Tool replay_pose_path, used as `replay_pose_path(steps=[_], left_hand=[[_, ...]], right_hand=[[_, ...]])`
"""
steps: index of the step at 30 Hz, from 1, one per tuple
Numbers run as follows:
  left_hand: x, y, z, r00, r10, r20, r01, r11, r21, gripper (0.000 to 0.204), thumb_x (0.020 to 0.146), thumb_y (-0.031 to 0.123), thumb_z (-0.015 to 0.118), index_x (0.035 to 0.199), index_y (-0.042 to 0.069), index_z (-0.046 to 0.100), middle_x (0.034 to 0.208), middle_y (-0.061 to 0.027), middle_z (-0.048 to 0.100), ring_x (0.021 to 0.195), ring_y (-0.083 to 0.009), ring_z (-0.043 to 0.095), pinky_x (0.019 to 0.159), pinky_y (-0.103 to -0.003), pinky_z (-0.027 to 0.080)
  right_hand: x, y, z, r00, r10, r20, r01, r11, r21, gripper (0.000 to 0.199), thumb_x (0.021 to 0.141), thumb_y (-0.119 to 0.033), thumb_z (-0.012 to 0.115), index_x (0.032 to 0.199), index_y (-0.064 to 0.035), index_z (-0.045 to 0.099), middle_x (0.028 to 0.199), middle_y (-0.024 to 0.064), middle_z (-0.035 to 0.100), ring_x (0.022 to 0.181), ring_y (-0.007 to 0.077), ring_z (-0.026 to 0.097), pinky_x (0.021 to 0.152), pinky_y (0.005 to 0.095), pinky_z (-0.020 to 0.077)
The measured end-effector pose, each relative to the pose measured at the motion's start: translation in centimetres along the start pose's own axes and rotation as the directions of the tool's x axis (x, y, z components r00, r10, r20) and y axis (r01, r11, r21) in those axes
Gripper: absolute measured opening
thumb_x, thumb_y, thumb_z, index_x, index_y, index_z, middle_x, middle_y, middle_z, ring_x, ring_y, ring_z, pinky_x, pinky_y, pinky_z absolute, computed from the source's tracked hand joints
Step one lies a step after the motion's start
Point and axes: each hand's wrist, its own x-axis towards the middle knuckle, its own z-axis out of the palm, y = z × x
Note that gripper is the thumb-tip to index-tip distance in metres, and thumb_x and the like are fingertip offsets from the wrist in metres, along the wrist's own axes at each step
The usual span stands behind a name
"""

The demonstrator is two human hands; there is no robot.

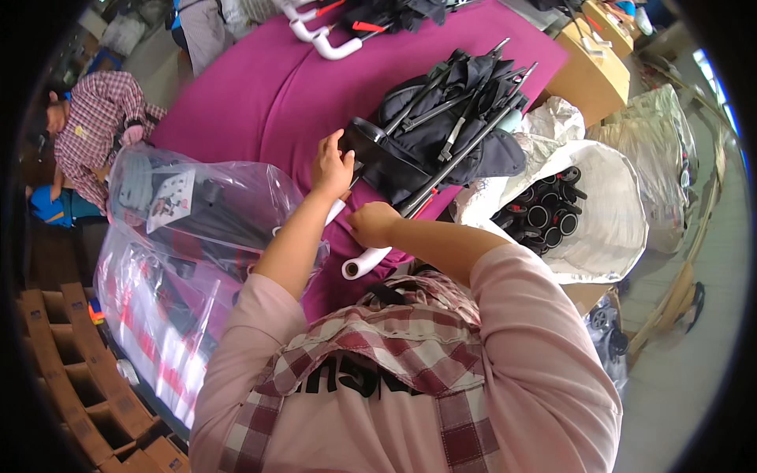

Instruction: The person assembles baby strollers by attaching fabric seats to metal frames and adding wheels. They repeatedly pick up components, fit them together, and place the completed units into plastic bags on a pink-covered table.

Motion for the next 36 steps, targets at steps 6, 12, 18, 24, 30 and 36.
replay_pose_path(steps=[6,12,18,24,30,36], left_hand=[[-7.2,-0.2,-1.3,0.993,-0.122,0.002,0.104,0.835,-0.541,0.054,0.102,0.018,0.050,0.148,-0.001,0.029,0.132,-0.0269,0.046,0.099,-0.0282,0.062,0.088,-0.038,0.050],[-15.4,-3.9,-0.5,0.997,-0.024,-0.072,0.009,0.979,-0.203,0.048,0.097,0.019,0.058,0.137,-0.002,0.041,0.128,-0.0253,0.053,0.117,-0.0389,0.054,0.098,-0.045,0.045],[-15.5,-4.0,0.9,0.957,-0.265,-0.118,0.265,0.964,-0.012,0.044,0.096,0.020,0.059,0.133,-0.002,0.047,0.127,-0.0250,0.056,0.118,-0.0393,0.054,0.101,-0.044,0.042],[-14.6,-2.7,3.3,0.724,-0.679,-0.119,0.686,0.727,0.028,0.049,0.094,0.025,0.061,0.131,-0.004,0.050,0.135,-0.0264,0.052,0.125,-0.0390,0.051,0.108,-0.042,0.038],[-17.9,-4.5,4.1,0.453,-0.871,-0.191,0.833,0.490,-0.256,0.037,0.091,0.026,0.065,0.116,-0.001,0.060,0.116,-0.0256,0.063,0.112,-0.0383,0.060,0.096,-0.043,0.046],[-14.3,-4.2,4.1,0.203,-0.892,-0.405,0.978,0.204,0.042,0.050,0.088,0.024,0.066,0.127,-0.003,0.049,0.126,-0.0314,0.055,0.120,-0.0449,0.054,0.104,-0.046,0.042]], right_hand=[[-8.5,3.8,-2.6,0.768,-0.223,-0.600,0.325,0.943,0.065,0.011,0.074,-0.010,0.072,0.083,-0.0067,0.066,0.097,0.0108,0.064,0.092,0.0322,0.060,0.084,0.0418,0.0499],[-14.8,17.5,-5.5,0.556,0.356,-0.751,-0.310,0.927,0.210,0.020,0.082,-0.013,0.072,0.100,-0.0074,0.067,0.104,0.0152,0.065,0.101,0.0361,0.059,0.091,0.0440,0.0463],[-10.8,34.6,-6.2,0.215,0.576,-0.789,-0.591,0.719,0.365,0.047,0.083,-0.033,0.073,0.123,-0.0143,0.058,0.122,0.0175,0.059,0.115,0.0396,0.053,0.100,0.0480,0.0416],[-5.4,47.8,-9.6,0.162,0.702,-0.693,-0.751,0.543,0.375,0.048,0.084,-0.047,0.069,0.127,-0.0304,0.057,0.138,0.0118,0.050,0.130,0.0355,0.045,0.103,0.0517,0.0400],[-6.6,60.7,-12.5,0.498,0.740,-0.452,-0.719,0.644,0.263,0.046,0.088,-0.050,0.058,0.109,-0.0111,0.071,0.104,0.0183,0.071,0.101,0.0390,0.067,0.088,0.0490,0.0495],[-7.1,69.3,-12.1,0.605,0.761,-0.236,-0.775,0.630,0.044,0.056,0.085,-0.054,0.053,0.108,-0.0057,0.070,0.111,0.0244,0.067,0.106,0.0426,0.063,0.089,0.0490,0.0465]])
